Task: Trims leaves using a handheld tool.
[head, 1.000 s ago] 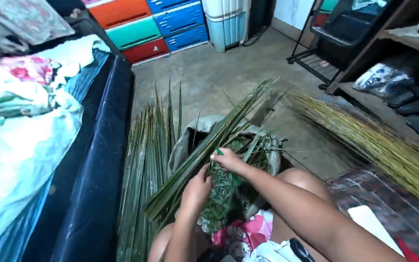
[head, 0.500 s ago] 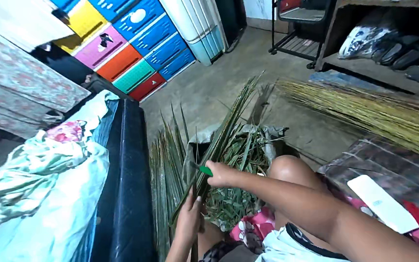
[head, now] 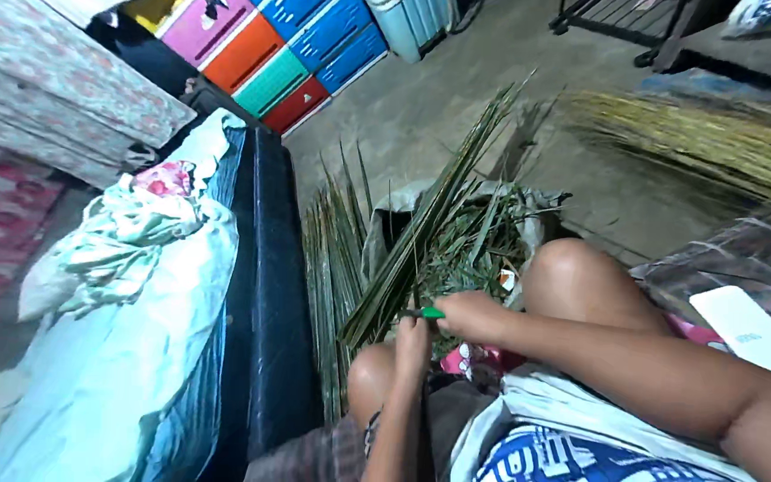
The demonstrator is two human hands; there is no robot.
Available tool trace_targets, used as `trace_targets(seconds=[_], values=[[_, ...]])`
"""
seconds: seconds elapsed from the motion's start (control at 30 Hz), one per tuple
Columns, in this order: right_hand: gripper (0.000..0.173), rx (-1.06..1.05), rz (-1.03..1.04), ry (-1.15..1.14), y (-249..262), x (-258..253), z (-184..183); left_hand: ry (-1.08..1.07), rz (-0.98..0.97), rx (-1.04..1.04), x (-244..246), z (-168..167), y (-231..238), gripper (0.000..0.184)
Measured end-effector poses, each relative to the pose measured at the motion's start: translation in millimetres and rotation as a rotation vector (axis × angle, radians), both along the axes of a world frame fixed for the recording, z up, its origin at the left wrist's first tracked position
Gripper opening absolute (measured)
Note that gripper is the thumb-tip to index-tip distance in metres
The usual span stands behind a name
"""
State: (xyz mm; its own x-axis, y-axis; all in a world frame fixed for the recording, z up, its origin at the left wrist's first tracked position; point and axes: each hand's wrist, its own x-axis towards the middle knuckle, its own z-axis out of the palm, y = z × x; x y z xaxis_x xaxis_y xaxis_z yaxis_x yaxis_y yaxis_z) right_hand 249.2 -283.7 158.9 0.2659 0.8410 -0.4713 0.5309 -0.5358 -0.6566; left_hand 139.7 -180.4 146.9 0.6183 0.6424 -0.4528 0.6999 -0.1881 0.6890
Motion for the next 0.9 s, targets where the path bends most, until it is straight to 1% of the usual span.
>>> trace_targets(seconds=[0.03, 0.13, 0.2, 0.27, 0.33, 0.4, 0.47, 0.5, 0.53, 0.57, 0.63, 0.73, 0.83, 0.9], values=[[0.034, -0.011, -0.013, -0.050, 3, 3, -3, 0.019, -0.014, 0.025, 3, -2, 1, 0.031], [0.034, -0.074, -0.109, -0.171, 15, 12, -6, 0.062, -0.057, 0.035, 12, -4, 2, 0.036], [0.035, -0.104, -0.212, -0.200, 22, 28, -14, 0.069, -0.087, 0.015, 14, -7, 0, 0.047], [0.035, -0.097, -0.288, -0.196, 27, 46, -25, 0.081, -0.101, -0.006, 14, -12, -1, 0.050], [0.035, -0.068, -0.248, -0.141, 26, 50, -27, 0.087, -0.088, -0.050, 13, -15, 0, 0.050], [0.035, -0.030, -0.150, -0.032, 20, 36, -27, 0.097, -0.068, -0.097, 12, -14, 3, 0.047], [0.033, -0.014, -0.066, 0.067, 10, 13, -25, 0.123, -0.034, -0.088, 10, -12, 4, 0.026], [0.032, -0.016, -0.045, 0.099, 5, 3, -23, 0.133, -0.019, -0.082, 9, -10, 5, 0.023], [0.032, -0.021, -0.034, 0.097, 3, -3, -20, 0.131, -0.016, -0.081, 7, -9, 5, 0.024], [0.032, -0.032, -0.026, 0.057, 2, -5, -19, 0.120, -0.021, -0.078, 5, -7, 4, 0.028], [0.034, -0.067, -0.039, -0.068, 5, -1, -21, 0.128, -0.069, -0.056, 3, -8, 1, 0.029], [0.036, -0.156, -0.160, -0.177, 17, 18, -26, 0.115, -0.108, -0.070, 5, -9, -4, 0.043], [0.035, -0.142, -0.273, -0.210, 21, 36, -30, 0.090, -0.096, -0.095, 5, -7, -10, 0.045], [0.035, -0.080, -0.226, -0.148, 15, 33, -28, 0.073, -0.089, -0.103, 4, -7, -9, 0.045]])
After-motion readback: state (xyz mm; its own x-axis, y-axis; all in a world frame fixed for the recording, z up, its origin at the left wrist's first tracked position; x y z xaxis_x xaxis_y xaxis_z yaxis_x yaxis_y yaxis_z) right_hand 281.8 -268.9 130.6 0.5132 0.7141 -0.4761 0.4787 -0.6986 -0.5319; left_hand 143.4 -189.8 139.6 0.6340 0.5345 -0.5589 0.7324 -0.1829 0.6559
